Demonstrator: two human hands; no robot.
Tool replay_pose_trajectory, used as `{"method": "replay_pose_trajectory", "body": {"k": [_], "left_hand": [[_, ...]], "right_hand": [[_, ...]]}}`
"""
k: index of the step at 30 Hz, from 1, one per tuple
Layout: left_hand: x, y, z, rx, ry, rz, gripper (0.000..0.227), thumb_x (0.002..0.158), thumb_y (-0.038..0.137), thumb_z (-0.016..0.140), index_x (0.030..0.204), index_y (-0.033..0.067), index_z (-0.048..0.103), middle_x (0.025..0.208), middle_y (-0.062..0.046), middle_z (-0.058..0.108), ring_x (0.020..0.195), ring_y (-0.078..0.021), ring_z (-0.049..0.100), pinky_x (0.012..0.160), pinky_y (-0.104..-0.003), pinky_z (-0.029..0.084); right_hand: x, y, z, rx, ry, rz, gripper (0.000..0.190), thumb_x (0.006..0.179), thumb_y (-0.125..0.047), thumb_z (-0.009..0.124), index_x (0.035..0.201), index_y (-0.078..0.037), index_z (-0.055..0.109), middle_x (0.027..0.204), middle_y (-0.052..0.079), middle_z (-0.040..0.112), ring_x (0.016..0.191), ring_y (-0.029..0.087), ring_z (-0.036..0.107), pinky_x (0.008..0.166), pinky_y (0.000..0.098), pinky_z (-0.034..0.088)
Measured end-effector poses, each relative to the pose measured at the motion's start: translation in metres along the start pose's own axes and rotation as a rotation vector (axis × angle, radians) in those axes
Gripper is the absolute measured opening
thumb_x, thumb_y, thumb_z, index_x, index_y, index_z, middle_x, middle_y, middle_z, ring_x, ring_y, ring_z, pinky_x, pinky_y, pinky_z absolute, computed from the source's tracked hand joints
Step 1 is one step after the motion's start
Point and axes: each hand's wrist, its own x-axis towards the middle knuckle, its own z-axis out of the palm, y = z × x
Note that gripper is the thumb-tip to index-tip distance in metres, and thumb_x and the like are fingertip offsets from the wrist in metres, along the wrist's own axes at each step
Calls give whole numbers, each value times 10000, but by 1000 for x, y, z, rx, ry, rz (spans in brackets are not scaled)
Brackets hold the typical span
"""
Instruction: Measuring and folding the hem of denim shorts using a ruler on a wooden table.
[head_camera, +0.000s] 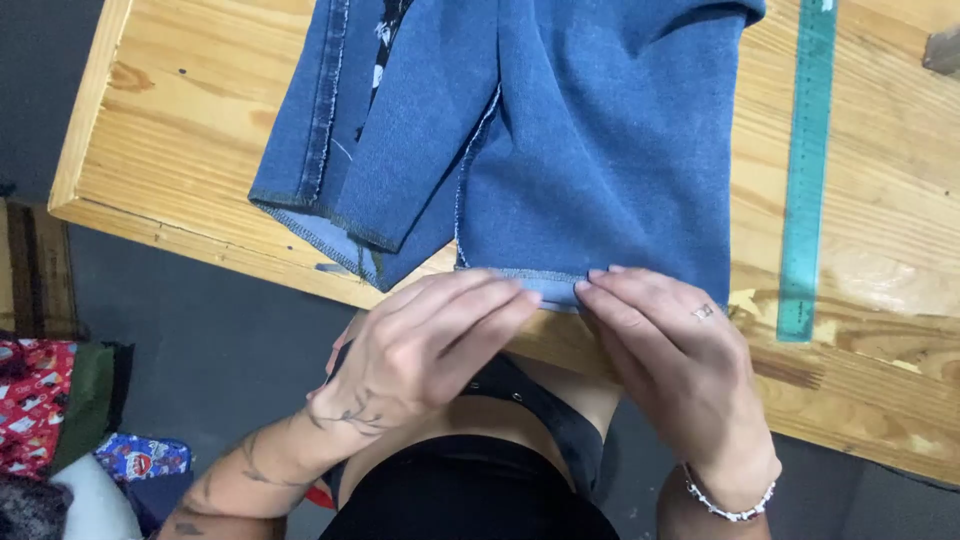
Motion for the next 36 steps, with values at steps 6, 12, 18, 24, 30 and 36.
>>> {"method": "replay_pose_trajectory", "body": {"k": [6,12,18,24,30,36], "left_hand": [[-12,-9,-2,91,7,131,94,966,-47,675,1052,-19,699,1002,-125,709,1000,-292,746,866,-387,641],[-8,-1,7,160,41,105,136,985,-10,709,1118,-19,684,1143,-153,691,982,-271,731,825,-384,631],[-21,2,20,367,-127,71,377,1044,369,651,1279,74,660,1330,-41,623,1035,-206,632,862,-370,531],[-29,8,29,252,-89,2,378,991,222,727,1286,12,620,1331,-98,626,1063,-249,639,929,-419,576],[-29,22,36,228,-192,-82,620,980,391,740,1390,-21,525,1378,-186,542,1278,-344,573,1089,-484,521],[-29,30,48,470,-226,-91,889,886,835,500,1436,138,552,1362,-163,557,1214,-292,593,1099,-446,488]], "right_hand": [[-13,6,6,45,48,-11,204,959,14,652,1151,-26,708,1214,95,693,1145,295,692,1011,428,554],[-15,9,9,56,68,-63,167,965,5,639,1109,-31,716,1183,81,700,1108,281,685,968,427,558],[-16,14,11,21,101,-125,156,931,43,710,1076,-15,708,1157,100,703,1061,279,701,923,426,587],[-18,15,9,1,82,-114,126,959,-14,668,1072,-35,718,1162,82,706,1065,263,690,929,430,563],[-17,14,9,-58,108,-138,117,935,-11,724,1042,-55,742,1126,48,725,1028,239,671,885,415,554],[-21,17,-3,48,52,-124,69,910,-75,746,975,-97,739,1156,17,705,1069,245,667,969,465,536]]}}
